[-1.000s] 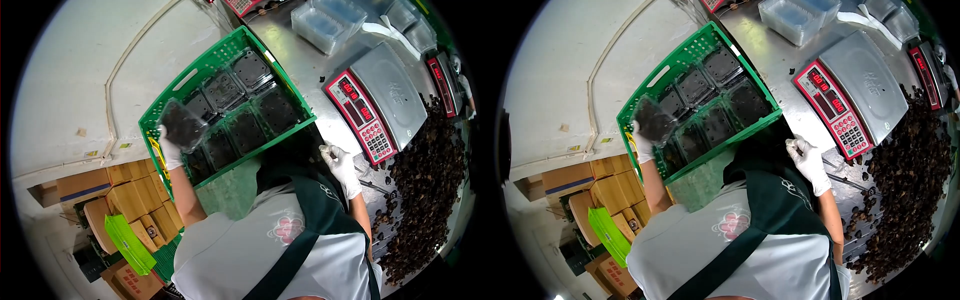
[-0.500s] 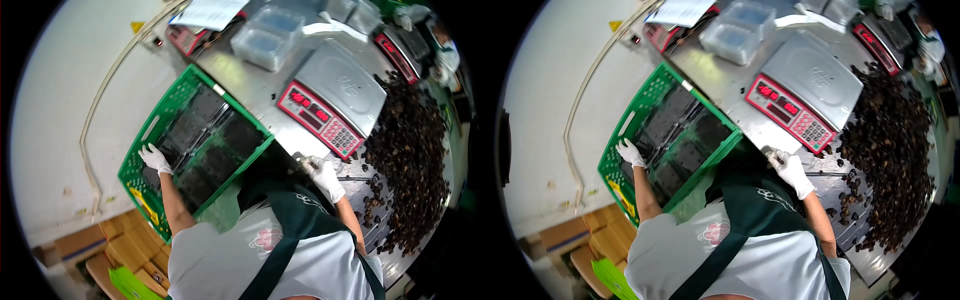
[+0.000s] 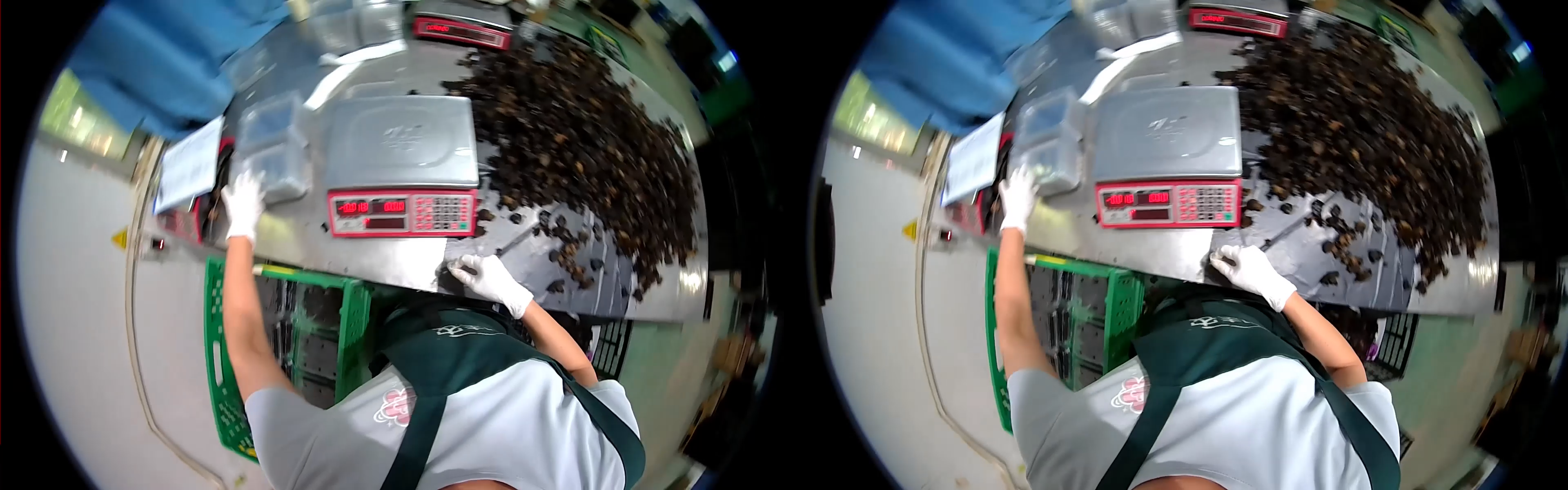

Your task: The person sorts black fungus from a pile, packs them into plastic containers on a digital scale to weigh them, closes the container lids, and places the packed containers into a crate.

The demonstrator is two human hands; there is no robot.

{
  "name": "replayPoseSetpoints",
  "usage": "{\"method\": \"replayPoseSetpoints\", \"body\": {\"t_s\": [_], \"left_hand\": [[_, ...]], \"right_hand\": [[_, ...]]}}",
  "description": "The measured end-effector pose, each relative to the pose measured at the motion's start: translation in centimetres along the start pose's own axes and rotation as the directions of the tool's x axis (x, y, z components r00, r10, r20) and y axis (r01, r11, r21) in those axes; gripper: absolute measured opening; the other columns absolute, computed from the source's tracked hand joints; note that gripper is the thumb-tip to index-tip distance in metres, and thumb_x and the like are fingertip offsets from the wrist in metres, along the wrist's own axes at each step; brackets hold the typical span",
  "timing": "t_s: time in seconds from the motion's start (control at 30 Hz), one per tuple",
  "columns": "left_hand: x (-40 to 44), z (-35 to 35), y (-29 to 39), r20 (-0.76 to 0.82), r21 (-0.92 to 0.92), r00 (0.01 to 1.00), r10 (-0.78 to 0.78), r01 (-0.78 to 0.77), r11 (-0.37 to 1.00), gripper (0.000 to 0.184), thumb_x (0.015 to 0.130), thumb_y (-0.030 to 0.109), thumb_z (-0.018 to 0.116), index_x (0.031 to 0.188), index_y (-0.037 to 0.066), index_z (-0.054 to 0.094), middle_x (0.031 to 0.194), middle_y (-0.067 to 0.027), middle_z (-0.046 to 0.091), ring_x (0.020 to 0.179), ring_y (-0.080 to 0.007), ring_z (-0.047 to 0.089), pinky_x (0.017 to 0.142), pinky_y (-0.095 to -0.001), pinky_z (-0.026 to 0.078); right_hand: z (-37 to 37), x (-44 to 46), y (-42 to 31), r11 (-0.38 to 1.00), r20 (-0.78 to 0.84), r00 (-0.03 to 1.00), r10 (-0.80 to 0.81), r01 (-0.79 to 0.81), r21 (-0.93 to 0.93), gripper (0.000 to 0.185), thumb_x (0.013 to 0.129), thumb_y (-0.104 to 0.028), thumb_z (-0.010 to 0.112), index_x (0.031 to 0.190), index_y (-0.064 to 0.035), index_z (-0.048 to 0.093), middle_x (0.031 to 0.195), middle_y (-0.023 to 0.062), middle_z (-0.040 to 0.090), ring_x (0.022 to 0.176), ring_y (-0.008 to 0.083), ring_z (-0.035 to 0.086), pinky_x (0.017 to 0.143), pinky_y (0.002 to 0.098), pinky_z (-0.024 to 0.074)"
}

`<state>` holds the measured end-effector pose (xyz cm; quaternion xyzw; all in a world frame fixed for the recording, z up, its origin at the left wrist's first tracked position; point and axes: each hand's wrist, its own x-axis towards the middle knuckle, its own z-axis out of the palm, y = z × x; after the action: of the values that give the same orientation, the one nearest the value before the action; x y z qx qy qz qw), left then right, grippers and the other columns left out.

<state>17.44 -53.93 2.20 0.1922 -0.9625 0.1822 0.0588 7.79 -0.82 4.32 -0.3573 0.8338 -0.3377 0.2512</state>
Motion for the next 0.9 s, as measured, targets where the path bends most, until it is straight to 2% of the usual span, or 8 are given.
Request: {"method": "replayPoseSetpoints", "body": {"t_s": [0.13, 0.27, 0.4, 0.47, 0.6, 0.73, 0.87, 0.9], "left_hand": [[1.0, -2.2, -1.2, -0.103, 0.043, 0.983, 0.152, -0.148, 0.988, 0.018, 0.074, 0.029, 0.068, 0.085, 0.014, 0.068, 0.092, -0.0027, 0.064, 0.102, -0.0230, 0.056, 0.087, -0.0456, 0.040], [2.3, -3.6, -2.5, -0.007, 0.138, 0.983, 0.184, -0.181, 0.974, 0.024, 0.061, 0.033, 0.077, 0.068, 0.012, 0.067, 0.080, -0.0043, 0.063, 0.086, -0.0249, 0.057, 0.075, -0.0403, 0.044], [5.1, -5.3, -5.9, 0.136, -0.355, 0.980, -0.146, 0.185, 0.916, 0.025, 0.069, 0.023, 0.078, 0.072, 0.002, 0.063, 0.072, -0.0153, 0.064, 0.067, -0.0356, 0.061, 0.065, -0.0422, 0.047], [5.7, -10.0, -2.0, 0.023, -0.566, 0.973, -0.228, 0.201, 0.800, 0.019, 0.075, 0.017, 0.074, 0.075, 0.002, 0.062, 0.070, -0.0154, 0.061, 0.066, -0.0327, 0.058, 0.066, -0.0396, 0.046], [6.8, -14.9, 7.8, -0.340, -0.543, 0.939, 0.059, -0.247, 0.803, 0.015, 0.078, 0.015, 0.072, 0.081, 0.004, 0.062, 0.078, -0.0102, 0.058, 0.070, -0.0258, 0.057, 0.066, -0.0353, 0.046], [5.2, -15.9, 18.6, -0.087, -0.673, 0.970, 0.226, -0.225, 0.704, 0.022, 0.076, 0.018, 0.074, 0.078, 0.004, 0.057, 0.081, -0.0096, 0.056, 0.074, -0.0258, 0.058, 0.068, -0.0367, 0.047], [5.5, -13.7, 22.3, -0.041, -0.570, 0.931, 0.363, -0.320, 0.757, 0.037, 0.069, 0.028, 0.079, 0.077, 0.003, 0.053, 0.092, -0.0082, 0.055, 0.077, -0.0281, 0.058, 0.069, -0.0375, 0.047], [5.7, -15.0, 22.3, 0.121, -0.570, 0.923, 0.365, -0.236, 0.787, 0.040, 0.069, 0.032, 0.080, 0.081, 0.003, 0.055, 0.094, -0.0081, 0.056, 0.079, -0.0277, 0.059, 0.070, -0.0371, 0.047]], "right_hand": [[-0.6, -2.2, 2.2, 0.992, -0.096, 0.988, 0.120, -0.116, 0.048, 0.025, 0.090, -0.033, 0.058, 0.094, -0.0097, 0.066, 0.084, 0.0169, 0.066, 0.078, 0.0354, 0.064, 0.069, 0.0419, 0.0512], [-2.3, -3.9, 2.3, 0.968, -0.078, 0.967, 0.244, -0.237, 0.086, 0.028, 0.091, -0.036, 0.056, 0.096, -0.0105, 0.066, 0.086, 0.0143, 0.068, 0.080, 0.0348, 0.065, 0.071, 0.0420, 0.0511], [-1.8, -4.9, 4.3, 0.959, -0.112, 0.957, 0.269, -0.255, 0.122, 0.029, 0.090, -0.036, 0.055, 0.096, -0.0101, 0.066, 0.086, 0.0150, 0.068, 0.081, 0.0351, 0.065, 0.072, 0.0418, 0.0511], [-1.7, -5.4, 5.2, 0.955, -0.134, 0.951, 0.279, -0.260, 0.140, 0.029, 0.090, -0.036, 0.055, 0.096, -0.0099, 0.066, 0.086, 0.0152, 0.068, 0.081, 0.0352, 0.065, 0.072, 0.0420, 0.0511], [-2.6, -6.5, 6.2, 0.942, -0.162, 0.930, 0.329, -0.311, 0.126, 0.029, 0.089, -0.036, 0.056, 0.096, -0.0098, 0.066, 0.085, 0.0149, 0.068, 0.081, 0.0347, 0.065, 0.074, 0.0421, 0.0508], [-3.9, -8.7, 7.7, 0.905, -0.343, 0.839, 0.424, -0.407, 0.123, 0.028, 0.083, -0.035, 0.063, 0.100, -0.0129, 0.066, 0.094, 0.0101, 0.069, 0.088, 0.0296, 0.066, 0.078, 0.0382, 0.0511], [-6.4, -12.4, 9.2, 0.824, -0.543, 0.659, 0.521, -0.555, 0.116, 0.065, 0.068, -0.035, 0.079, 0.121, -0.0103, 0.053, 0.115, 0.0074, 0.061, 0.097, 0.0290, 0.061, 0.080, 0.0379, 0.0512], [-6.3, -13.3, 10.2, 0.792, -0.592, 0.616, 0.520, -0.607, 0.064, 0.077, 0.062, -0.035, 0.083, 0.126, -0.0102, 0.049, 0.125, 0.0086, 0.055, 0.101, 0.0284, 0.060, 0.083, 0.0366, 0.0510]]}}
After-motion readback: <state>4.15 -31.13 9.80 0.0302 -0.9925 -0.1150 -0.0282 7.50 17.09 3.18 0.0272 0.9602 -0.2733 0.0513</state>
